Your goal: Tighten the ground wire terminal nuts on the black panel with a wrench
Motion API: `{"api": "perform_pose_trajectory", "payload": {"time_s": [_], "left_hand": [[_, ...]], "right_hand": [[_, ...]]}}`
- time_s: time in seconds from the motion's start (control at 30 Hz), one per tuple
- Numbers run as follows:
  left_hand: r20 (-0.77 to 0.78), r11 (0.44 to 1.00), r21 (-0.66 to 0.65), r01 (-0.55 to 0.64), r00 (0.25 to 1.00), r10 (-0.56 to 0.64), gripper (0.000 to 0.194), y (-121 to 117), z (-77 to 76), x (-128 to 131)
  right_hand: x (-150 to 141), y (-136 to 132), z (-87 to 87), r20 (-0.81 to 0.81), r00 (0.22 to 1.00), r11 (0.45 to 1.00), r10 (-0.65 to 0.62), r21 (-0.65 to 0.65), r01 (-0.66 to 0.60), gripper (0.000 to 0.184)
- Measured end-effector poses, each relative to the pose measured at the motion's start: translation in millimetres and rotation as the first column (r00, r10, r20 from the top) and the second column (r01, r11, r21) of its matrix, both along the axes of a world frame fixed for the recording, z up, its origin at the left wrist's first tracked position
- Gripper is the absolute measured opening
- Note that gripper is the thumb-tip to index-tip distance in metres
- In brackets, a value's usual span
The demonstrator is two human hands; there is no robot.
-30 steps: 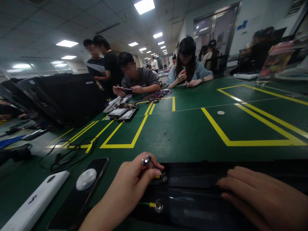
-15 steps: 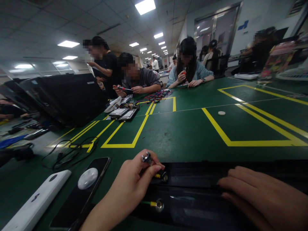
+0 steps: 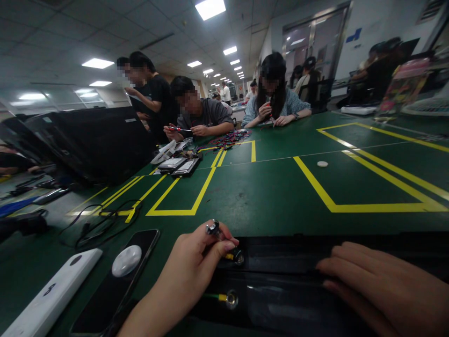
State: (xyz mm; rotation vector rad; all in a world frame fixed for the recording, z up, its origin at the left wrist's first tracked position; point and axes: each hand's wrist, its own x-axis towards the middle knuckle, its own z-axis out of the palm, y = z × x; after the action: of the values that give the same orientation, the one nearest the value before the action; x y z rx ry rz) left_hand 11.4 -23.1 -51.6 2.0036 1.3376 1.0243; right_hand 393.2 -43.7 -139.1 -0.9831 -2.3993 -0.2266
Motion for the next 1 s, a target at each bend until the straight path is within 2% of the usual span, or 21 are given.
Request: {"api": "perform_pose_trajectory", "payload": {"time_s": [0.33, 0.47, 0.73, 0.87, 1.0], "left_hand": [[-0.020, 0.992, 0.061, 0.107, 0.994, -0.106, 0.019, -2, 6.0, 1], [0.047, 0.989, 0.009, 0.145, 0.988, -0.145, 0.017, 0, 3.0, -5], [0.149, 0.986, -0.085, 0.144, 0.980, -0.131, 0.011, 5, 0.6, -13], [0.178, 0.979, -0.111, 0.173, 0.972, -0.152, 0.009, 4, 1.3, -14], [0.230, 0.973, -0.140, 0.185, 0.962, -0.150, 0.007, 5, -3.7, -11]], "right_hand": [[1, 2, -6.7, -0.009, 1.000, 1.000, -0.015, -0.014, 0.015, 0.026], [2, 1, -6.9, 0.024, 0.999, 0.999, -0.027, -0.016, 0.028, 0.025], [9, 2, -14.7, 0.088, 0.996, 0.998, -0.021, 0.067, 0.015, 0.029], [13, 3, -19.0, 0.033, 0.999, 0.999, -0.021, 0.029, 0.020, 0.030], [10, 6, -14.9, 0.008, 1.000, 1.000, -0.016, -0.020, 0.016, 0.027]]}}
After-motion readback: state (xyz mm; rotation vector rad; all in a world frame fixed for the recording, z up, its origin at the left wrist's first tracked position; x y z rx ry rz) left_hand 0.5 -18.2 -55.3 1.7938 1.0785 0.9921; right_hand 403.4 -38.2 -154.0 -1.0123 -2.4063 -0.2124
